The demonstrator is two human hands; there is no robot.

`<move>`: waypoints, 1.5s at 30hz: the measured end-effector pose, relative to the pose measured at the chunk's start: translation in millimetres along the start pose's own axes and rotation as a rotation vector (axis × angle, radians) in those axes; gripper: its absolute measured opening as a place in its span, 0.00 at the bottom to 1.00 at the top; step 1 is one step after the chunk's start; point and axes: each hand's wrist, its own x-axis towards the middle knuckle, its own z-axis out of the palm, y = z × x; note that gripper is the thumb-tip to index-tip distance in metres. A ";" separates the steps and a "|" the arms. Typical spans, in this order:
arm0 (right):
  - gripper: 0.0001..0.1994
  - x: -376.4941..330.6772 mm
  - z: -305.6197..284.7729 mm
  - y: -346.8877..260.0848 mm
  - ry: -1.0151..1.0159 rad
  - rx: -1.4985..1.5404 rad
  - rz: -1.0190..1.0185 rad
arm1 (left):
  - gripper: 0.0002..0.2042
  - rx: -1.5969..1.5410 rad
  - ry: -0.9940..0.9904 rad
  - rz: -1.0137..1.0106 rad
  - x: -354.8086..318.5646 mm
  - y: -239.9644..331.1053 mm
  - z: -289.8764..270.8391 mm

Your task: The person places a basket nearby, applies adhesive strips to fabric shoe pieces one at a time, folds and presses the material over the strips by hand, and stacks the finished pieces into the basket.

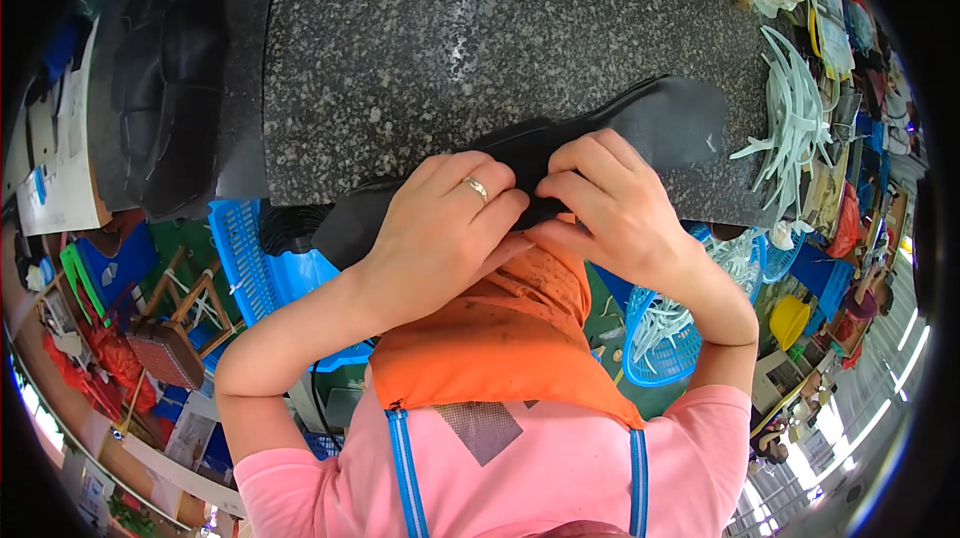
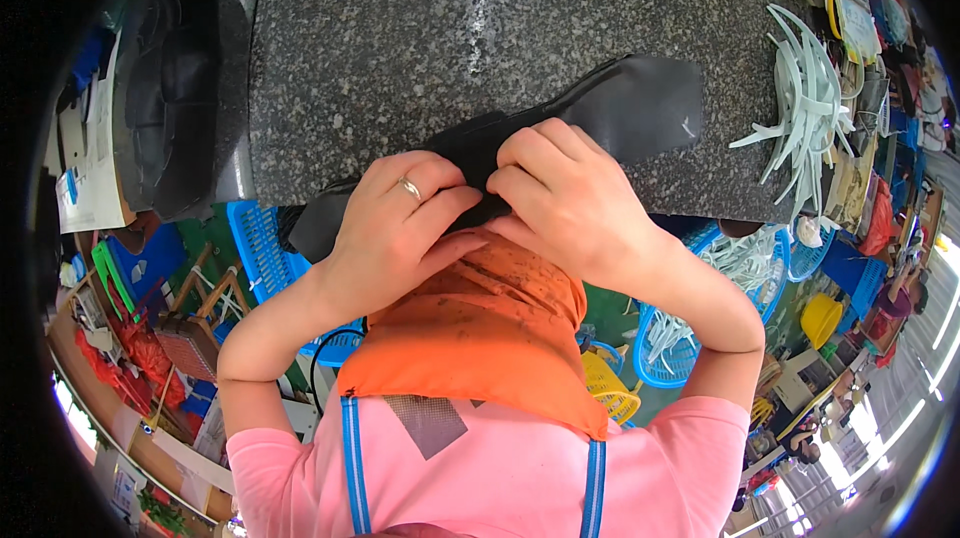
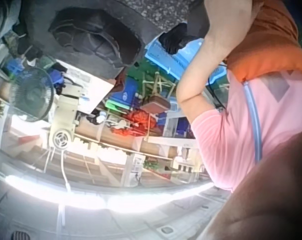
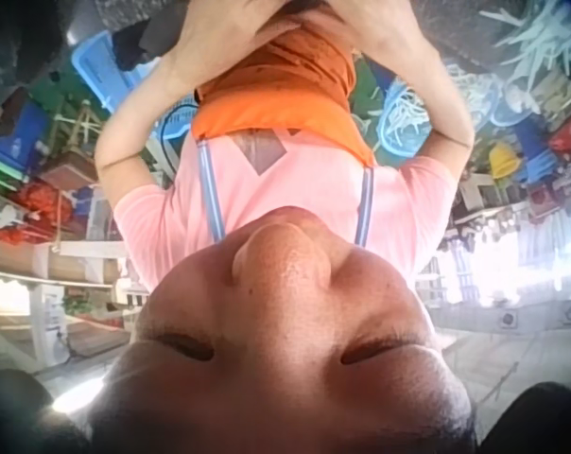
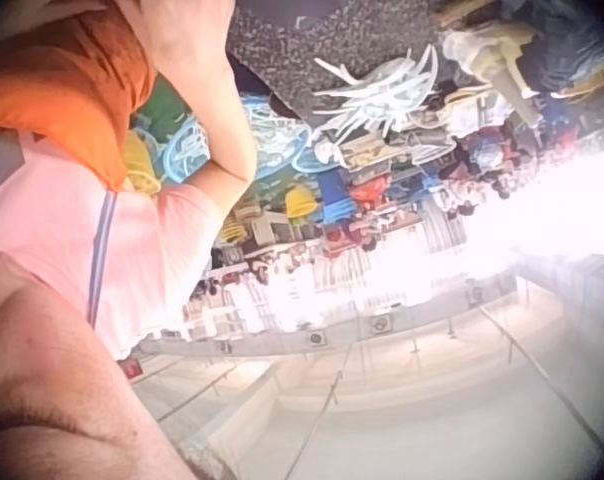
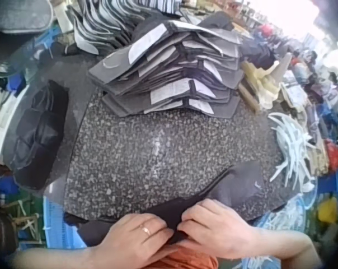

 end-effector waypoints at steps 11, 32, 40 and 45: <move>0.08 7.1 -0.2 4.6 0.035 -0.197 -0.314 | 0.14 0.370 0.068 0.203 -8.3 5.4 -10.6; 0.09 4.3 -12.0 11.8 0.041 0.960 0.534 | 0.35 1.151 0.390 -0.552 -2.3 -100.4 -121.1; 0.18 -97.1 -71.2 62.3 0.356 -0.810 0.815 | 0.41 1.101 0.330 -0.549 39.0 -114.6 -168.9; 0.10 -120.5 -53.1 96.0 0.365 -0.697 0.720 | 0.37 0.551 0.595 0.125 180.6 -89.0 -96.3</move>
